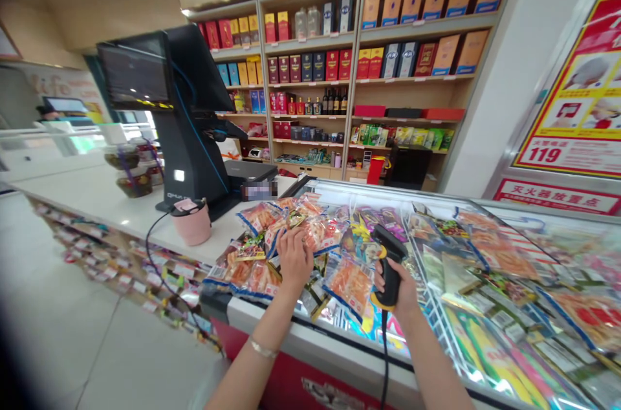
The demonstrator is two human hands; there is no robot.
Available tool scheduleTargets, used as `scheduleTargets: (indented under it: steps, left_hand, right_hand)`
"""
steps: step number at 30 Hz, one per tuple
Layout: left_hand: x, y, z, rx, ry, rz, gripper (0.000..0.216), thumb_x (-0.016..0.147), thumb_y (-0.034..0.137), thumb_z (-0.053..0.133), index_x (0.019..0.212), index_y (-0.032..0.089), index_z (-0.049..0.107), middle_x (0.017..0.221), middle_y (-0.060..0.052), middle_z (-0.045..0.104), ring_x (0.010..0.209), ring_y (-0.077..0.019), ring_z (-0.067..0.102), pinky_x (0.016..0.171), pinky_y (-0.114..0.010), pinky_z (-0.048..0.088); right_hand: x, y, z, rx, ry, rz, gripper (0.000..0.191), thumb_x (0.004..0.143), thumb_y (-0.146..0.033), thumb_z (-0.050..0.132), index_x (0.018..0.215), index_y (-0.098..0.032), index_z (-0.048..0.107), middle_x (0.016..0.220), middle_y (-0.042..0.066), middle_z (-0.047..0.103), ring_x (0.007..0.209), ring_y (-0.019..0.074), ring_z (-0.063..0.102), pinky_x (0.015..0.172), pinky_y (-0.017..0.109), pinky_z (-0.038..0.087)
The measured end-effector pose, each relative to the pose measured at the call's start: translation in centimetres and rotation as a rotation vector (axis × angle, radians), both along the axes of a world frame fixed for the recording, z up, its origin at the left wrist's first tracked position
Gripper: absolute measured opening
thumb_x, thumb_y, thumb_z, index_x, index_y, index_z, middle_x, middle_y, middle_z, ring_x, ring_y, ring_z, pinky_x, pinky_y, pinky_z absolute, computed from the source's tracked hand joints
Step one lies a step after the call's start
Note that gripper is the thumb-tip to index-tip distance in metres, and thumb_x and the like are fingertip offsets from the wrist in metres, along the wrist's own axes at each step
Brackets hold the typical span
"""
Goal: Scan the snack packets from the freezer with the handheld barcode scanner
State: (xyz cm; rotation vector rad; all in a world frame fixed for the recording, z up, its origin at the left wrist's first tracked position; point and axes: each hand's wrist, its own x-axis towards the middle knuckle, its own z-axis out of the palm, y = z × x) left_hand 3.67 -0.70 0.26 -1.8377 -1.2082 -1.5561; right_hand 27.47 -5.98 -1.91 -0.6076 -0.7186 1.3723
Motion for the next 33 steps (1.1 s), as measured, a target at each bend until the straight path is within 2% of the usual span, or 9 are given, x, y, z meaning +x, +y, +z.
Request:
scheduleTargets:
  steps: [5,9,14,18,22,25,28,33]
  left_hand:
    - [0.1,-0.6,0.9,0.02,-0.027,-0.007,0.027,0.08,0.009,0.046,0.105,0.014,0.055,0.106,-0.012,0.063,0.107,-0.0253,0.052,0.105,-0.049,0.032]
    - [2.3,-2.1,2.8,-0.005,-0.093,-0.13,0.026,0.081,0.011,0.044,0.105,0.015,0.055,0.105,-0.013,0.062,0.107,-0.0256,0.053,0.102,-0.048,0.036]
    - [9.6,-4.6,5.0,-0.038,-0.112,-0.367,0.029,0.081,0.012,0.045,0.109,0.014,0.051,0.108,-0.013,0.057,0.108,-0.026,0.05,0.096,-0.045,0.039]
    - [17.5,-5.9,5.5,-0.126,-0.026,-0.578,0.032,0.079,0.01,0.045,0.111,0.013,0.049,0.109,-0.014,0.055,0.107,-0.0251,0.049,0.094,-0.041,0.041]
    - [24.9,-6.2,3.8,-0.297,0.121,-0.698,0.031,0.08,0.012,0.047,0.111,0.013,0.048,0.108,-0.014,0.055,0.105,-0.0243,0.052,0.091,-0.038,0.043]
    - [28.9,-6.5,1.7,-0.463,0.222,-0.705,0.033,0.084,0.024,0.05,0.116,0.014,0.046,0.109,-0.013,0.056,0.104,-0.0249,0.054,0.089,-0.039,0.044]
    - [31.0,-6.9,-0.3,-0.597,0.281,-0.655,0.051,0.082,0.042,0.056,0.122,0.012,0.044,0.113,-0.016,0.056,0.107,-0.029,0.053,0.092,-0.044,0.042]
    - [31.6,-6.9,-2.4,-0.685,0.366,-0.608,0.085,0.068,0.063,0.064,0.13,0.01,0.042,0.126,-0.023,0.051,0.119,-0.0373,0.046,0.101,-0.051,0.033]
  right_hand:
    - [0.0,-2.0,1.7,0.084,0.043,-0.088,0.02,0.07,-0.03,0.067,0.081,-0.018,0.055,0.063,-0.002,0.045,0.042,0.0075,0.037,0.033,0.016,0.036]
    - [1.6,-4.9,3.4,0.122,0.028,-0.185,0.021,0.07,-0.03,0.065,0.085,-0.02,0.054,0.063,-0.002,0.045,0.041,0.0083,0.037,0.033,0.018,0.036]
    - [6.0,-9.4,4.8,0.133,-0.034,-0.286,0.019,0.07,-0.03,0.063,0.082,-0.02,0.052,0.063,-0.002,0.047,0.04,0.0086,0.038,0.033,0.018,0.035]
    - [10.8,-12.9,4.8,0.113,-0.087,-0.422,0.02,0.069,-0.032,0.065,0.079,-0.019,0.053,0.062,-0.002,0.048,0.041,0.0094,0.04,0.033,0.019,0.035]
    - [15.4,-15.2,4.1,0.093,-0.073,-0.556,0.022,0.068,-0.032,0.067,0.081,-0.019,0.054,0.062,-0.002,0.048,0.042,0.0089,0.041,0.035,0.019,0.036]
    - [17.7,-16.0,3.1,0.076,-0.047,-0.622,0.024,0.069,-0.032,0.067,0.082,-0.02,0.052,0.063,-0.003,0.047,0.042,0.0094,0.041,0.034,0.02,0.036]
    - [18.7,-16.0,1.9,0.072,-0.014,-0.676,0.026,0.067,-0.032,0.069,0.084,-0.02,0.053,0.064,-0.003,0.047,0.042,0.0088,0.04,0.034,0.019,0.036]
    - [18.7,-16.0,0.9,0.06,0.044,-0.698,0.027,0.065,-0.032,0.071,0.081,-0.019,0.053,0.063,-0.003,0.048,0.043,0.0082,0.041,0.036,0.018,0.036]
